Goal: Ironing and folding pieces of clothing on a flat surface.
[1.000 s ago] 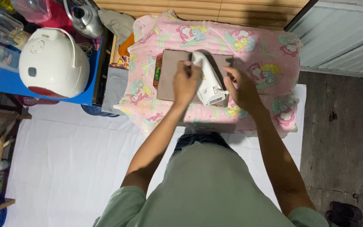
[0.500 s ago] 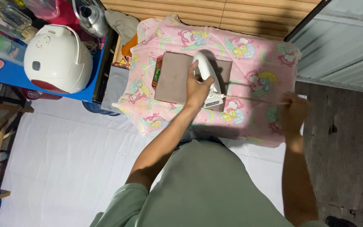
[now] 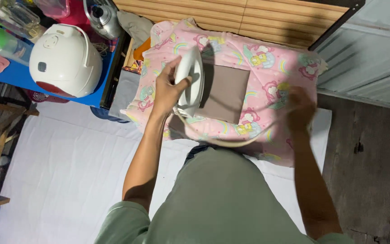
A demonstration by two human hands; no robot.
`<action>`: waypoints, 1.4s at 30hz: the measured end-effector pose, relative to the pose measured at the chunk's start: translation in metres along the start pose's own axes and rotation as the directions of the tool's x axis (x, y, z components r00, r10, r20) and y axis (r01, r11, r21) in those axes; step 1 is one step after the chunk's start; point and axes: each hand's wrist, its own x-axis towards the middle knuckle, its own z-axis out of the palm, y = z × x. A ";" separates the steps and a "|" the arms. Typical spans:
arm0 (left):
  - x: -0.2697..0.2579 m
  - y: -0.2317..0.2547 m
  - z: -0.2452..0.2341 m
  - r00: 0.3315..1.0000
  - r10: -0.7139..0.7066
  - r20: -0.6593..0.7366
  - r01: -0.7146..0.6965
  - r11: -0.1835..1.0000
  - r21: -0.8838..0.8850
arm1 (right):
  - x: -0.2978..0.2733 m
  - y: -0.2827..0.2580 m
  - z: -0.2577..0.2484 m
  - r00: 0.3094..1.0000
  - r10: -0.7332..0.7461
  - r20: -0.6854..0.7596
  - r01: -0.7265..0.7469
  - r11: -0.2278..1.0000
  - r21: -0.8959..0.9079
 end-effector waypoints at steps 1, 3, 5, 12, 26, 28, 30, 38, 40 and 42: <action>0.000 -0.019 0.001 1.000 0.002 -0.007 -0.002 1.000 0.001 | 0.012 -0.036 0.003 1.000 -0.005 0.000 0.005 1.000 0.005; 0.001 -0.056 0.001 0.998 0.056 0.030 -0.056 0.998 0.005 | 0.037 -0.108 0.007 0.976 0.132 0.171 -0.167 0.963 0.211; 0.001 -0.055 0.005 0.999 -0.037 -0.003 0.037 0.994 0.101 | 0.060 -0.157 -0.001 0.938 0.183 0.296 -0.258 0.936 0.240; 0.015 -0.069 0.010 0.997 -0.058 -0.052 0.071 0.955 0.287 | 0.054 -0.199 0.056 0.925 -0.200 0.324 0.171 0.978 0.115; 0.016 -0.088 -0.012 0.993 -0.022 -0.120 0.046 0.977 0.207 | 0.043 -0.204 0.072 0.891 -0.144 0.430 0.112 0.989 0.099; 0.026 -0.086 -0.013 0.987 -0.098 -0.131 0.127 0.964 0.235 | 0.041 -0.206 0.073 0.883 -0.155 0.442 0.114 0.986 0.118; 0.043 -0.090 -0.013 0.991 -0.039 -0.126 0.063 0.979 0.191 | 0.042 -0.206 0.074 0.885 -0.146 0.443 0.108 0.988 0.110; 0.053 -0.128 -0.030 0.990 -0.011 -0.138 0.033 0.987 0.159 | 0.044 -0.209 0.070 0.891 -0.126 0.436 0.105 0.992 0.072; 0.033 -0.116 -0.033 0.992 0.066 -0.104 -0.050 0.988 0.149 | 0.043 -0.208 0.069 0.895 -0.114 0.431 0.091 0.993 0.075; 0.005 -0.063 -0.033 0.990 -0.105 -0.089 0.116 0.984 0.133 | 0.044 -0.208 0.072 0.897 -0.114 0.427 0.091 0.993 0.075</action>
